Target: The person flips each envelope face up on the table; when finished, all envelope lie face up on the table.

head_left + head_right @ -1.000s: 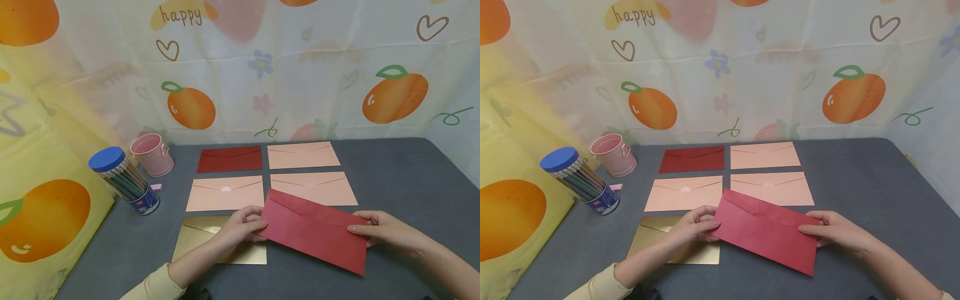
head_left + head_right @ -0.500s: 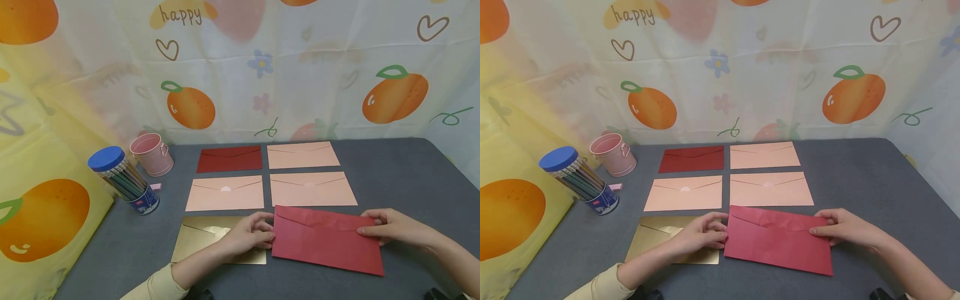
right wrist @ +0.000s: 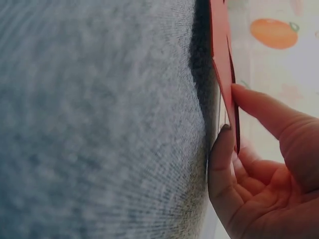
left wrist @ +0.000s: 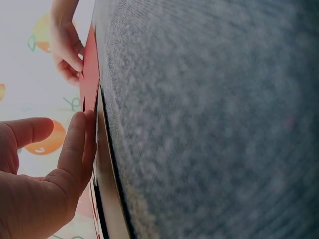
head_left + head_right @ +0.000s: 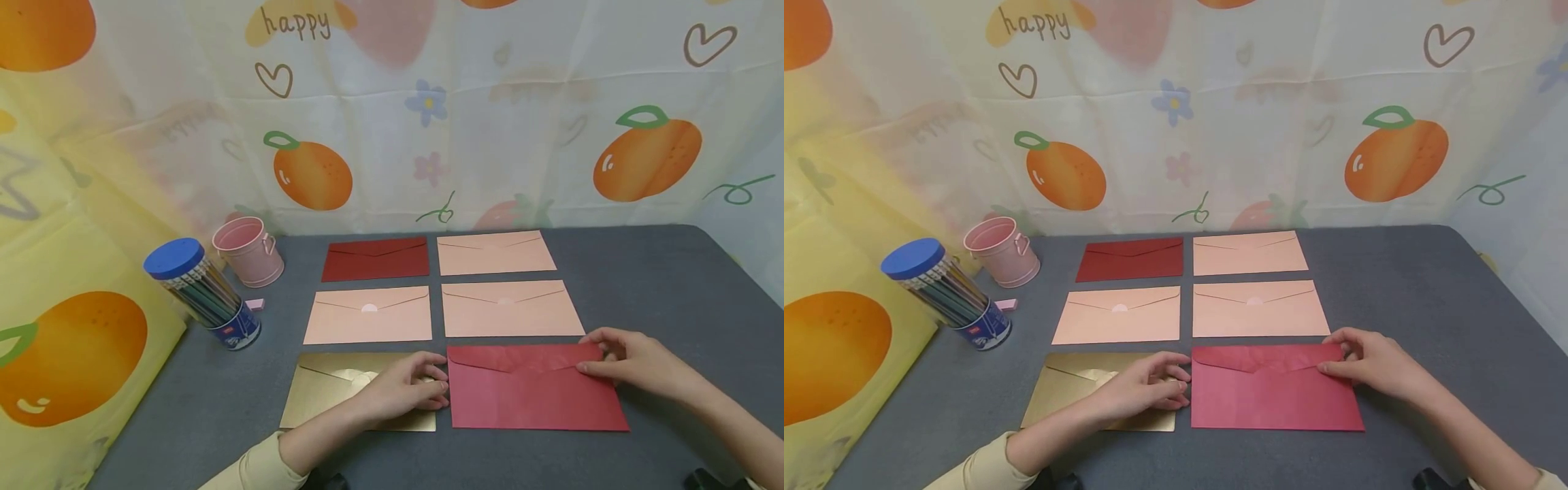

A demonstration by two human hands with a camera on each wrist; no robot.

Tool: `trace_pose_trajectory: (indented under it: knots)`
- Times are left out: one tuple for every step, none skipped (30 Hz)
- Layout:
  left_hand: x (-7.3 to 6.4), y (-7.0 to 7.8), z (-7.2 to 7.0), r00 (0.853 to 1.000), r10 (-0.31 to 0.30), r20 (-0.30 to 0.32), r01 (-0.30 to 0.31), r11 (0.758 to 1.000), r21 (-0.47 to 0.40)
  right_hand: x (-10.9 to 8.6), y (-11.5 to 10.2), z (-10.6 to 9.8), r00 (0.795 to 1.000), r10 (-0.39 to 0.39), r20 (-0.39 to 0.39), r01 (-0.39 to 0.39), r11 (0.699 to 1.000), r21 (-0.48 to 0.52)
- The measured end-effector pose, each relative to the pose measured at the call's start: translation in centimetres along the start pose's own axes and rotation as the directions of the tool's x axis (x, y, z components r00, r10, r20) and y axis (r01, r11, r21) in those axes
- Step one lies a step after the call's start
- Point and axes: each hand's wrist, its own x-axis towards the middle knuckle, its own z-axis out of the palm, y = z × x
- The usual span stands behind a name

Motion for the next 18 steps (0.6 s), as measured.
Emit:
trace_pose_trajectory:
  knots:
    - [-0.02,0.03,0.02,1.000,0.000,-0.005,0.000,1.000,0.000,-0.03,-0.07,0.04,1.000,0.006,-0.019,-0.006,0.999,-0.043]
    - [-0.03,0.05,0.04,1.000,-0.001,-0.009,0.001,1.000,-0.003,-0.05,-0.09,0.08,0.999,0.005,-0.037,-0.009,0.996,-0.087]
    - [-0.04,0.07,0.05,1.000,0.000,-0.010,0.000,1.000,-0.003,-0.08,-0.09,0.14,0.999,0.004,-0.053,-0.011,0.991,-0.130]
    - [-0.05,0.08,0.05,1.000,-0.001,-0.009,0.001,1.000,-0.008,-0.11,-0.08,0.18,0.998,0.002,-0.069,-0.014,0.985,-0.169]
    - [-0.06,0.08,0.04,1.000,-0.002,-0.008,0.002,1.000,-0.013,-0.11,-0.04,0.23,0.997,-0.002,-0.083,-0.015,0.980,-0.198]
    - [-0.06,0.06,0.03,1.000,-0.003,-0.006,0.003,1.000,-0.019,-0.12,-0.03,0.29,0.995,-0.012,-0.095,-0.010,0.974,-0.226]
    - [-0.06,0.04,0.01,1.000,-0.003,-0.003,0.003,1.000,-0.026,-0.14,-0.02,0.35,0.994,-0.021,-0.105,-0.006,0.969,-0.246]
    - [-0.05,0.01,-0.01,1.000,-0.004,0.001,0.004,0.999,-0.034,-0.14,0.00,0.41,0.993,-0.030,-0.113,-0.001,0.965,-0.262]
    - [-0.05,-0.02,-0.04,1.000,-0.004,0.003,0.005,0.999,-0.041,-0.16,-0.01,0.47,0.992,-0.031,-0.126,-0.004,0.962,-0.274]
    - [-0.04,-0.03,-0.06,1.000,-0.006,0.005,0.007,0.999,-0.050,-0.16,-0.02,0.50,0.990,-0.034,-0.134,-0.006,0.959,-0.282]
    - [-0.04,-0.05,-0.09,1.000,-0.009,0.007,0.009,0.998,-0.059,-0.17,-0.01,0.53,0.990,-0.040,-0.138,-0.002,0.958,-0.287]
    - [-0.03,-0.06,-0.11,1.000,-0.011,0.008,0.012,0.997,-0.070,-0.21,-0.02,0.56,0.989,-0.048,-0.141,0.004,0.956,-0.292]
    - [-0.01,-0.05,-0.13,1.000,-0.015,0.009,0.015,0.997,-0.078,-0.22,-0.03,0.56,0.988,-0.050,-0.147,0.004,0.955,-0.296]
    - [0.00,-0.05,-0.16,1.000,-0.017,0.011,0.018,0.996,-0.085,-0.21,-0.04,0.58,0.987,-0.054,-0.152,0.006,0.954,-0.301]
    - [0.01,-0.04,-0.17,1.000,-0.021,0.011,0.022,0.996,-0.089,-0.21,-0.04,0.59,0.986,-0.056,-0.156,0.006,0.953,-0.303]
    - [0.02,-0.03,-0.17,1.000,-0.023,0.012,0.024,0.995,-0.093,-0.20,-0.06,0.61,0.986,-0.061,-0.156,0.010,0.952,-0.306]
    - [0.04,-0.03,-0.17,1.000,-0.025,0.012,0.026,0.995,-0.097,-0.20,-0.04,0.62,0.985,-0.065,-0.158,0.013,0.951,-0.309]
    - [0.05,-0.03,-0.17,1.000,-0.026,0.014,0.027,0.995,-0.100,-0.18,-0.02,0.65,0.985,-0.068,-0.161,0.014,0.950,-0.313]
